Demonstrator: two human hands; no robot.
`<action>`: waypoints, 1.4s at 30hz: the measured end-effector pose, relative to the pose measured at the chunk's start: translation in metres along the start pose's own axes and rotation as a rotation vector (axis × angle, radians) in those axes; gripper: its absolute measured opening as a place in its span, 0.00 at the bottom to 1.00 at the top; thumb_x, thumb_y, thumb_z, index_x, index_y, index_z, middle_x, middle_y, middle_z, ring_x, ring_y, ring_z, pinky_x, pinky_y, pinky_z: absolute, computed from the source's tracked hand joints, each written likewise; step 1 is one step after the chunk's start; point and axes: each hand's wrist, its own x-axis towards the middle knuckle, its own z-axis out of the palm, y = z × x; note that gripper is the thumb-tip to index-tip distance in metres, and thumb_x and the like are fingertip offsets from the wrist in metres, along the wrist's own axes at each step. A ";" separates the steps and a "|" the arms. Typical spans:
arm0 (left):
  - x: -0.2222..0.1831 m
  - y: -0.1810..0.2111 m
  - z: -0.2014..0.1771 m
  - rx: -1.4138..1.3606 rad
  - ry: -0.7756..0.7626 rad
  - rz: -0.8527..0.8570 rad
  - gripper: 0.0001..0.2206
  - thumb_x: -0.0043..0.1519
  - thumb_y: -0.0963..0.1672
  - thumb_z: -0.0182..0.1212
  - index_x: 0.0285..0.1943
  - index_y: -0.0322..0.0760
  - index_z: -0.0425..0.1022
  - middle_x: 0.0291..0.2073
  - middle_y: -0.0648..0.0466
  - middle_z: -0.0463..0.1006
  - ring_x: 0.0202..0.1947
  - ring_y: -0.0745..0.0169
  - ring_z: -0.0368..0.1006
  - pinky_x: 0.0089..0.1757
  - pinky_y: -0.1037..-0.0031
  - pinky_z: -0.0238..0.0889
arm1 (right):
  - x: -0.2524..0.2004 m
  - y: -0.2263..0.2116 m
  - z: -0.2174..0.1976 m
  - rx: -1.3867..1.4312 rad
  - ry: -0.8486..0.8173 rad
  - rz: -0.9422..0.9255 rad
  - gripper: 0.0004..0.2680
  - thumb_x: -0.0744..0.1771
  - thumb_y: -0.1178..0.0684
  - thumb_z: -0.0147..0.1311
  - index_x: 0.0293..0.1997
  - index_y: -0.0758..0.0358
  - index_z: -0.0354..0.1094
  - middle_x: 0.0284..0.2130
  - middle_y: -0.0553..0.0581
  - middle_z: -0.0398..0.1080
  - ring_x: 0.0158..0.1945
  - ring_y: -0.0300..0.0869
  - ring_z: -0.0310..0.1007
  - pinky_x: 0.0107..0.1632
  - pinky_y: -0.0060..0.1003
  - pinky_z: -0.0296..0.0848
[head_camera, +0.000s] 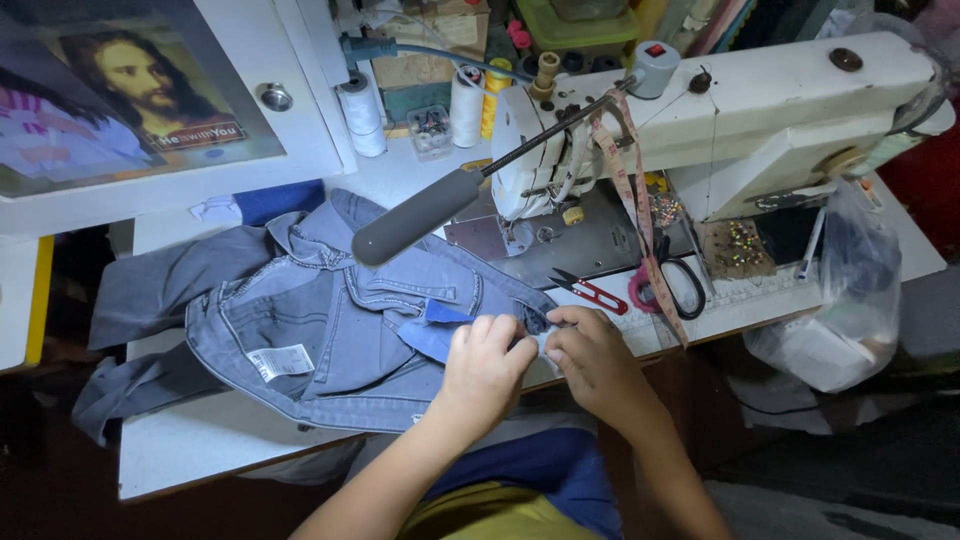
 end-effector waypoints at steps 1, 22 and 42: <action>-0.001 0.002 -0.002 -0.037 -0.007 -0.025 0.04 0.61 0.43 0.57 0.34 0.49 0.70 0.34 0.59 0.67 0.33 0.57 0.67 0.32 0.70 0.56 | 0.000 0.001 -0.001 0.064 0.002 0.029 0.05 0.70 0.51 0.48 0.36 0.53 0.68 0.47 0.54 0.70 0.49 0.54 0.74 0.47 0.45 0.70; -0.025 0.023 -0.061 -0.386 0.160 -0.186 0.08 0.61 0.33 0.54 0.43 0.35 0.73 0.37 0.51 0.68 0.33 0.53 0.66 0.35 0.65 0.57 | -0.023 -0.006 -0.009 0.023 0.068 0.323 0.13 0.70 0.48 0.40 0.54 0.62 0.67 0.42 0.57 0.70 0.44 0.48 0.70 0.43 0.43 0.68; -0.024 0.026 -0.063 -0.496 0.177 -0.285 0.04 0.64 0.38 0.57 0.41 0.37 0.76 0.35 0.54 0.70 0.33 0.56 0.66 0.39 0.66 0.57 | -0.023 -0.024 0.017 0.794 -0.146 0.284 0.23 0.69 0.34 0.47 0.64 0.62 0.68 0.32 0.48 0.60 0.34 0.34 0.60 0.38 0.28 0.61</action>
